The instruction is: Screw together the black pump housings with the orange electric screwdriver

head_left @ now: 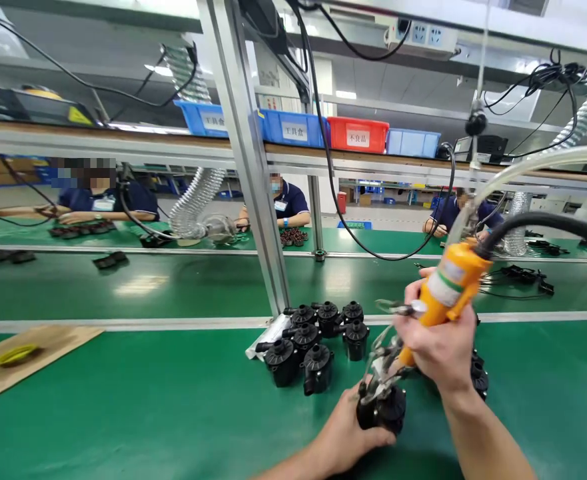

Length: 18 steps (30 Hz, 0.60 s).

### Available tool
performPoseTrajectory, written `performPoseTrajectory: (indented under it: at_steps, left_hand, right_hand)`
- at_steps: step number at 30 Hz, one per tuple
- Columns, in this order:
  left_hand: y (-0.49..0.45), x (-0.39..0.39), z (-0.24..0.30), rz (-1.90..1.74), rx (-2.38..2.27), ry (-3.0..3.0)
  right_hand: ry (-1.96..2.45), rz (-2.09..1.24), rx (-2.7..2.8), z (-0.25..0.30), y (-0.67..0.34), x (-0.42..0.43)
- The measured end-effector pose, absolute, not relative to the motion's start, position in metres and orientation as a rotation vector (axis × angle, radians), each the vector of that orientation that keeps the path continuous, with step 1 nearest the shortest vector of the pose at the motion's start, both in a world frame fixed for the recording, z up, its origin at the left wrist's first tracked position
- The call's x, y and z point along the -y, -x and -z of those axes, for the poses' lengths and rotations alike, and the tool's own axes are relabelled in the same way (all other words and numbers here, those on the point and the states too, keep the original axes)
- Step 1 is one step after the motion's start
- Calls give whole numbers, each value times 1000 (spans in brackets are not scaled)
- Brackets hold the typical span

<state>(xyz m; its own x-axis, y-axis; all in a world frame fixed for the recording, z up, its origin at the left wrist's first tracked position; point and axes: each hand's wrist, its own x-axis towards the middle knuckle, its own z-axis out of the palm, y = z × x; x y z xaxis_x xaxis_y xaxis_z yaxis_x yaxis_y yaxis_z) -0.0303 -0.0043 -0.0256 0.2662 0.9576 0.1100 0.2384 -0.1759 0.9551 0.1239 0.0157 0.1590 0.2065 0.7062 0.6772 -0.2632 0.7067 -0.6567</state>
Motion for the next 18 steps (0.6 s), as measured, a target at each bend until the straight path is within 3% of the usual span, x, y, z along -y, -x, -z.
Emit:
performPoseTrajectory:
  at_steps: [4, 8, 13, 18]
  left_hand:
    - [45, 3, 46, -1125, -1379, -1715]
    - [71, 0, 46, -1166, -1466, -2180]
    - [87, 3, 35, -996, -1512, -2929]
    - [83, -5, 17, -685, -1800, -2975]
  right_hand:
    - [364, -458, 853, -177, -170, -20]
    - [409, -339, 683, -185, -214, -25]
    - [434, -443, 712, -183, -231, -28]
    - [368, -536, 746, -187, -229, -22]
